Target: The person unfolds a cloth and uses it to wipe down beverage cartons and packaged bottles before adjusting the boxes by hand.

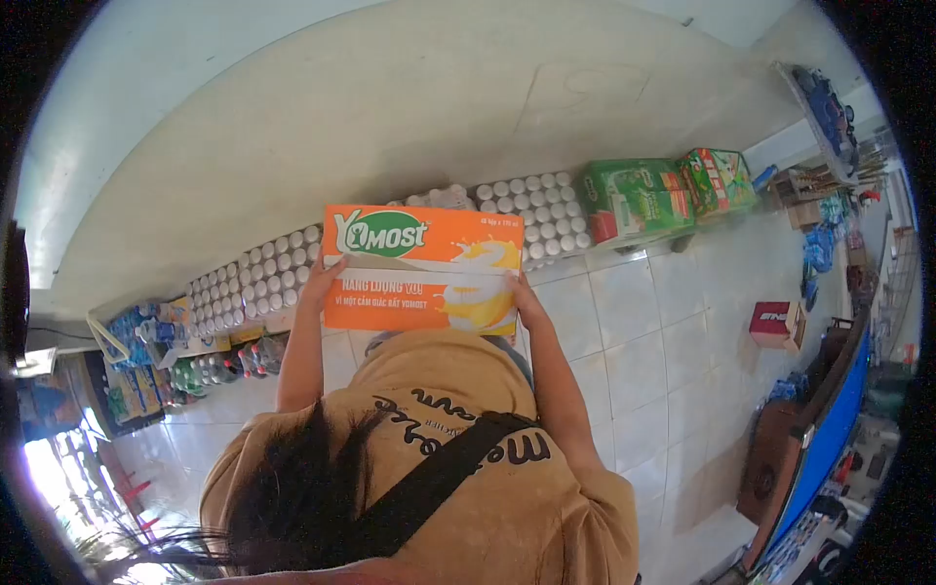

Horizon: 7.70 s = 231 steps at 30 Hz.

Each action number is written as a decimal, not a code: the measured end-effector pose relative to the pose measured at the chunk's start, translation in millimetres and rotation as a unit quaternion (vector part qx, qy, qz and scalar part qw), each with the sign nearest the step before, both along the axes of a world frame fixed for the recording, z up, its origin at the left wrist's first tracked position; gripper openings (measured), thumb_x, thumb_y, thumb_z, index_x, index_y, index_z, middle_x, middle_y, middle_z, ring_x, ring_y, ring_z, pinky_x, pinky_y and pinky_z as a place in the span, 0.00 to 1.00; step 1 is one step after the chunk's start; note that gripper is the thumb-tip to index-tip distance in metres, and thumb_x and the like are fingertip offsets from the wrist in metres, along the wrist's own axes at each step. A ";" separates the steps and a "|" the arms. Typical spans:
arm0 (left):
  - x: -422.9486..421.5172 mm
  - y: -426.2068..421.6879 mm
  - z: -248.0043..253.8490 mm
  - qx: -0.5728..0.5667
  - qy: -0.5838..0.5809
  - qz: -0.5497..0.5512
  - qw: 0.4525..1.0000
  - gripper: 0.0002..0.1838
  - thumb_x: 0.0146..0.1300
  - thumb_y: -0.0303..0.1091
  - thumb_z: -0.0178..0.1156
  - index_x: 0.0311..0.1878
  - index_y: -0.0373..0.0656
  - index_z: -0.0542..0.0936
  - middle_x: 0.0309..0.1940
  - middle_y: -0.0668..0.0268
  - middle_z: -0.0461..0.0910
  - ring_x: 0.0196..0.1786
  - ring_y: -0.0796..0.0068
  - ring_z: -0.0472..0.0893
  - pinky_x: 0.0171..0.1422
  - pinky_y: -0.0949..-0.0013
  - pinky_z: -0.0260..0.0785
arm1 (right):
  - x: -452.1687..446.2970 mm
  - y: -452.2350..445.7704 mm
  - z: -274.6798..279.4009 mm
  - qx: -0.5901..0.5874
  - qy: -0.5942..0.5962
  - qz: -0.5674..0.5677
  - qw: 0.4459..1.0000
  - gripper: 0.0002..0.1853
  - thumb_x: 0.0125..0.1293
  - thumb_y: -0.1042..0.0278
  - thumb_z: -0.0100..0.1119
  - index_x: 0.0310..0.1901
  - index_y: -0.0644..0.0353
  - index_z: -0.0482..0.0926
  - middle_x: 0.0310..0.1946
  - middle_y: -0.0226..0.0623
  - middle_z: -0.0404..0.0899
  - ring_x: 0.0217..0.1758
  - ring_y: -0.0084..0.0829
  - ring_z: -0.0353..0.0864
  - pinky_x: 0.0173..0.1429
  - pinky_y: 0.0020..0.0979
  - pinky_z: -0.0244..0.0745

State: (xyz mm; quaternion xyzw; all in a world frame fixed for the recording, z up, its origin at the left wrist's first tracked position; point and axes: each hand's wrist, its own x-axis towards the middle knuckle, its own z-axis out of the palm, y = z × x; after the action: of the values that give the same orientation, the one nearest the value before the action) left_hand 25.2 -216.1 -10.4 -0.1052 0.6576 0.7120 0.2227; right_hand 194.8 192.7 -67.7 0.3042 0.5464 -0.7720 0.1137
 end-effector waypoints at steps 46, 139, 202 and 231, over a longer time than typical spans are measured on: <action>-23.6 316.7 -31.9 0.027 0.015 -0.075 0.997 0.41 0.71 0.23 0.50 0.80 0.60 0.41 0.76 0.63 0.56 0.72 0.71 0.61 0.74 0.67 0.54 | -34.5 320.2 -30.2 0.063 0.004 -0.079 0.995 0.28 0.74 0.51 0.45 0.67 0.63 0.65 0.64 0.39 0.70 0.66 0.34 0.68 0.71 0.37 0.61; 78.5 367.7 -66.8 -0.303 -0.070 0.037 0.950 0.37 0.59 0.70 0.54 0.57 0.48 0.79 0.47 0.51 0.83 0.54 0.45 0.79 0.62 0.50 0.68 | -142.6 436.3 -51.4 -0.009 -0.094 0.139 0.986 0.23 0.75 0.52 0.49 0.64 0.57 0.66 0.60 0.39 0.73 0.65 0.39 0.72 0.65 0.45 0.71; -16.7 388.3 -62.8 -0.514 0.086 -0.479 0.706 0.47 0.57 0.45 0.63 0.77 0.77 0.49 0.78 0.46 0.27 0.52 0.48 0.83 0.49 0.53 0.79 | -128.6 259.1 -37.2 0.621 -0.040 0.473 0.624 0.57 0.53 0.43 0.68 0.78 0.46 0.41 0.76 0.63 0.32 0.75 0.77 0.38 0.74 0.65 0.46; 50.4 435.1 322.2 -0.016 0.647 -0.009 0.763 0.18 0.60 0.30 0.59 0.55 0.42 0.80 0.29 0.60 0.84 0.22 0.64 0.79 0.25 0.65 0.67 | -168.0 216.3 247.8 -0.196 0.321 0.402 0.835 0.33 0.61 0.67 0.66 0.66 0.70 0.65 0.53 0.38 0.78 0.56 0.27 0.77 0.61 0.30 0.72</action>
State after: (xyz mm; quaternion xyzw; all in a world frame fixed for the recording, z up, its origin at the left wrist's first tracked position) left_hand 75.6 219.0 311.8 0.3825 0.6575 0.5987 -0.2508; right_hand 26.8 409.0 180.1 -0.2359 0.4634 -0.8037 0.2892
